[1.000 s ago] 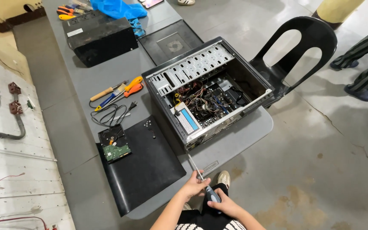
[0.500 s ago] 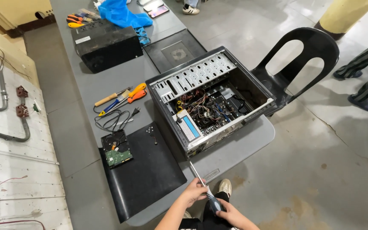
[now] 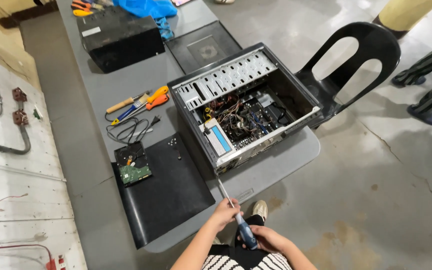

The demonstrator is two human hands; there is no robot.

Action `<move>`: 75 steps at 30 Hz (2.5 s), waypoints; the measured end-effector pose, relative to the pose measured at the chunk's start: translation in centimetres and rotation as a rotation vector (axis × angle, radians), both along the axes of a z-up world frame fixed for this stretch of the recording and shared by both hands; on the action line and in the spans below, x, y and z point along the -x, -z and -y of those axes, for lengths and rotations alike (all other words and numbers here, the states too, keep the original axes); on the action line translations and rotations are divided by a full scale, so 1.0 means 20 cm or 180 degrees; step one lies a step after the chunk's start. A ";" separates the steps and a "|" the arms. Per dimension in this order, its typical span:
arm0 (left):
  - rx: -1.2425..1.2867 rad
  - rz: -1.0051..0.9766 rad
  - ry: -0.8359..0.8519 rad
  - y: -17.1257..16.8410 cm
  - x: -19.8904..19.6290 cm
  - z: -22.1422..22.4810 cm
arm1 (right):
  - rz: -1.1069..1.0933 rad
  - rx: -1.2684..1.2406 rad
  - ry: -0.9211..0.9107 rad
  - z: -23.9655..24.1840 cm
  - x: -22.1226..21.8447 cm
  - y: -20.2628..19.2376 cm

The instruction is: Removing internal components from a desktop computer case using a screwdriver

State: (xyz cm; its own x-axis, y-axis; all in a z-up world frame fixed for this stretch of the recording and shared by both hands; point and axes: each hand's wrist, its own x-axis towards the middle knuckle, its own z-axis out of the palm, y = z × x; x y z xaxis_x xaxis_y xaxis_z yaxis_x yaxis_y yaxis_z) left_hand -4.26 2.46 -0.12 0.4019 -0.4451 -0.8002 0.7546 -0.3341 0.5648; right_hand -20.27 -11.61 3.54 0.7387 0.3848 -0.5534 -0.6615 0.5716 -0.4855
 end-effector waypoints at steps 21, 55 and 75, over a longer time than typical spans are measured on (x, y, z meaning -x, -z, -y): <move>0.0146 -0.0093 0.0184 -0.20 -0.03 -0.01 | 0.0944 0.2988 0.0049 0.01 0.06 0.08; -0.0261 0.0201 0.0364 -0.20 -0.05 0.09 | 0.0473 0.4054 -0.0124 0.02 0.02 0.04; -0.0296 -0.0328 -0.3529 -0.02 -0.30 0.32 | 0.0167 0.3947 -0.0065 0.25 0.20 0.06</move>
